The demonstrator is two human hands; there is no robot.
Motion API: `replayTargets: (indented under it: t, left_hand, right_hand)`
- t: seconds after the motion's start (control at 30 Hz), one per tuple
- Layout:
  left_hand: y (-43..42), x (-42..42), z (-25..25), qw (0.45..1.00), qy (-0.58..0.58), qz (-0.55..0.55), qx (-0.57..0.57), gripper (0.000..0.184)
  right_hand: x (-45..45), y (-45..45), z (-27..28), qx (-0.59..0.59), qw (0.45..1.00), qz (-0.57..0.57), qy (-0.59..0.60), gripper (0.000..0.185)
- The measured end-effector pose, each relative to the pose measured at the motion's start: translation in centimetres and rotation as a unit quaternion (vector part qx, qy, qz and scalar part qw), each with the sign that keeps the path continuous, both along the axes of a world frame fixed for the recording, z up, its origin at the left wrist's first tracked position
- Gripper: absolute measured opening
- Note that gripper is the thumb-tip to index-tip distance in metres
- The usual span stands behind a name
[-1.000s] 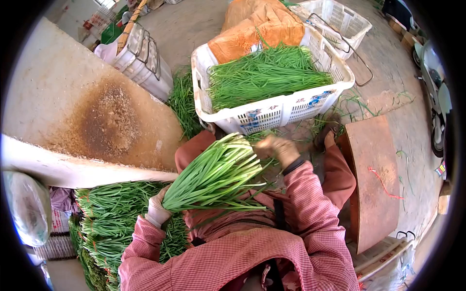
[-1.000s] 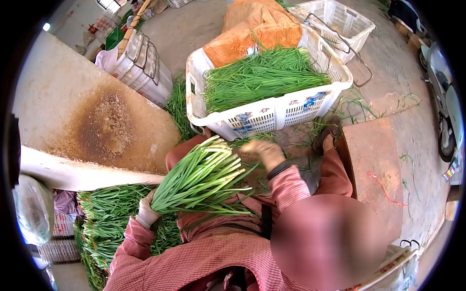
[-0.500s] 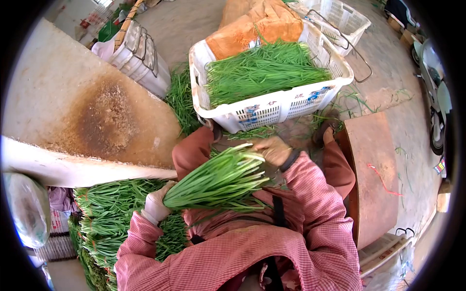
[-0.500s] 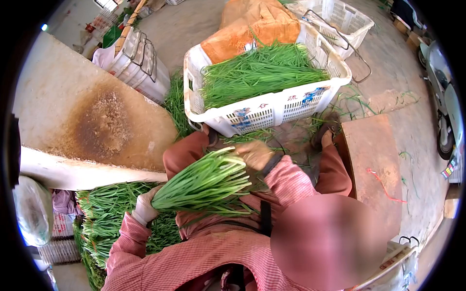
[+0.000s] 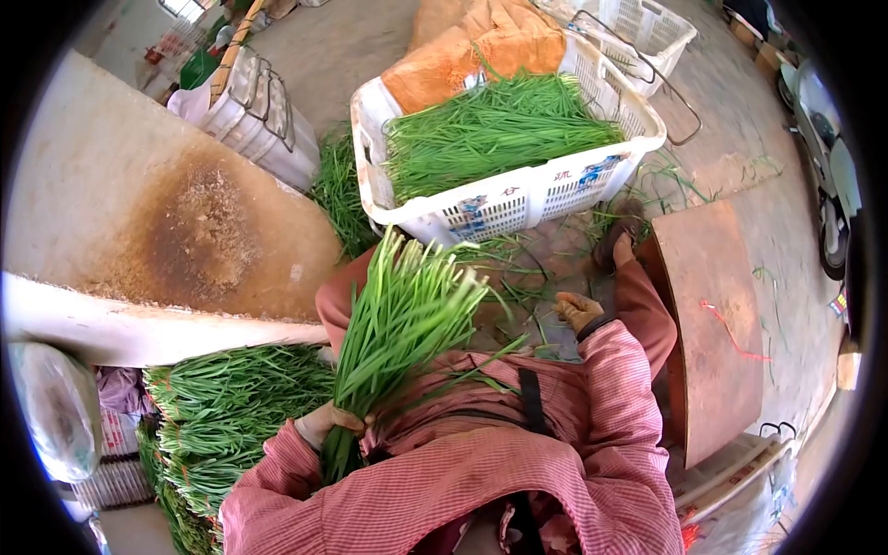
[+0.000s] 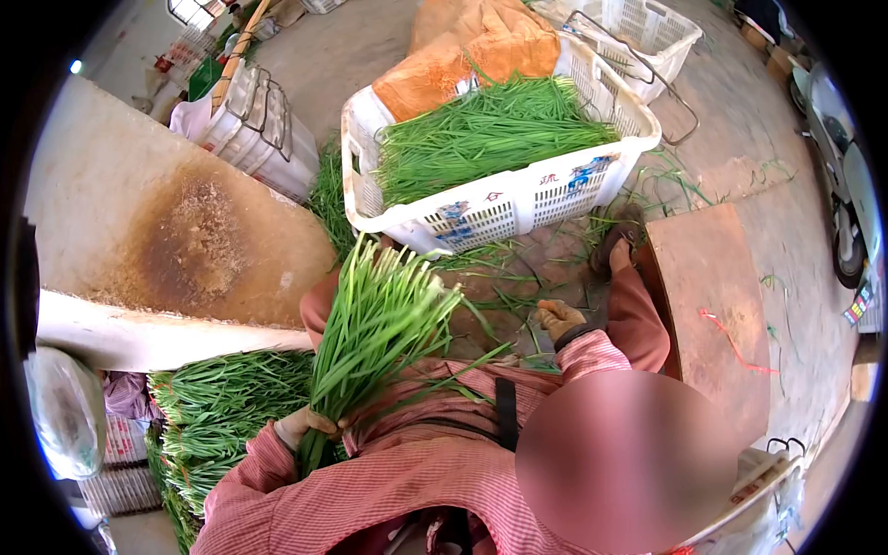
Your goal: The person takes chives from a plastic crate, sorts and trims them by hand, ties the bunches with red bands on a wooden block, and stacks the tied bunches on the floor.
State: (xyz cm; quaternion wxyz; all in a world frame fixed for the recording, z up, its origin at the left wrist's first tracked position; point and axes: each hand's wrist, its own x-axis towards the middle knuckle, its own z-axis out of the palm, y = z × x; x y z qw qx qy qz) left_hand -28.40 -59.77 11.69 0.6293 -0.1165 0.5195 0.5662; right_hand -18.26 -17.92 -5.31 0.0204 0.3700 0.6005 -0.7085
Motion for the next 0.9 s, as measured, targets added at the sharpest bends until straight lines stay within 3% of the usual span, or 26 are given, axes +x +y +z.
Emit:
replayTargets:
  t: [0.1,0.17,0.2,0.27,0.33,0.37,0.47,0.5,0.53,0.57,0.63,0.67,0.73,0.8,0.83,0.9]
  left_hand:
    - [0.1,0.8,-0.2,1.0,0.013,0.007,-0.005,0.03]
    - [0.4,1.1,0.2,1.0,0.022,-0.001,-0.005,0.029]
    - [0.6,1.3,0.4,0.999,0.05,-0.014,-0.005,0.03]
    - [0.2,1.4,-0.4,0.997,0.077,-0.029,-0.004,0.031]
    - [-1.1,1.2,-2.2,0.976,0.155,-0.15,0.022,0.034]
    - [-1.8,1.3,-2.9,0.965,0.186,-0.183,0.039,0.034]
    - [-1.5,1.8,-3.2,0.96,0.201,-0.18,0.07,0.034]
    - [-1.5,1.9,-3.2,0.961,0.202,-0.171,0.075,0.034]
    - [-1.5,2.1,-3.1,0.962,0.203,-0.165,0.079,0.034]
    - [-1.5,2.2,-3.1,0.962,0.204,-0.161,0.081,0.034]
    - [-1.5,2.2,-3.1,0.963,0.203,-0.154,0.087,0.034]
    - [-1.6,2.3,-3.2,0.963,0.203,-0.152,0.088,0.034]
    - [-1.7,2.5,-3.4,0.964,0.201,-0.146,0.093,0.034]
    - [-1.7,2.4,-3.6,0.964,0.203,-0.143,0.096,0.034]
    - [-1.6,2.4,-3.7,0.964,0.202,-0.141,0.098,0.034]
    - [-1.4,2.4,-3.9,0.964,0.201,-0.14,0.104,0.034]
  right_hand:
    - [-0.6,-0.8,0.2,-0.05,0.997,-0.036,0.049,0.026]
    - [-1.8,-1.2,2.5,0.092,0.972,-0.075,0.201,0.029]
    - [-2.4,-1.6,4.0,0.093,0.972,-0.077,0.2,0.029]
    - [-3.6,-2.5,7.9,0.248,0.934,0.008,0.259,0.041]
    - [-4.9,-3.7,11.7,0.43,0.853,0.122,0.268,0.06]
    - [-5.9,-4.7,10.7,0.438,0.852,0.133,0.252,0.073]
    - [-8.1,-7.4,10.8,0.532,0.802,0.039,0.271,0.061]
    - [-8.3,-7.4,12.7,0.514,0.819,0.213,0.14,0.056]
    - [-8.5,-7.4,13.6,0.472,0.797,0.377,0.001,0.052]
    - [-8.7,-6.8,12.3,0.471,0.797,0.378,0.001,0.052]
    - [-8.3,-3.8,7.8,0.614,0.745,0.118,0.231,0.038]
    - [-8.3,-1.0,7.0,0.498,0.853,0.054,0.148,0.035]
    - [-7.6,2.4,8.7,0.407,0.91,0.054,-0.055,0.04]
    - [-7.1,2.4,9.8,0.444,0.873,0.115,-0.168,0.048]
    - [-7.2,0.7,8.5,0.508,0.834,0.155,-0.151,0.059]
    - [-7.2,-2.2,7.5,0.44,0.839,0.307,-0.089,0.073]
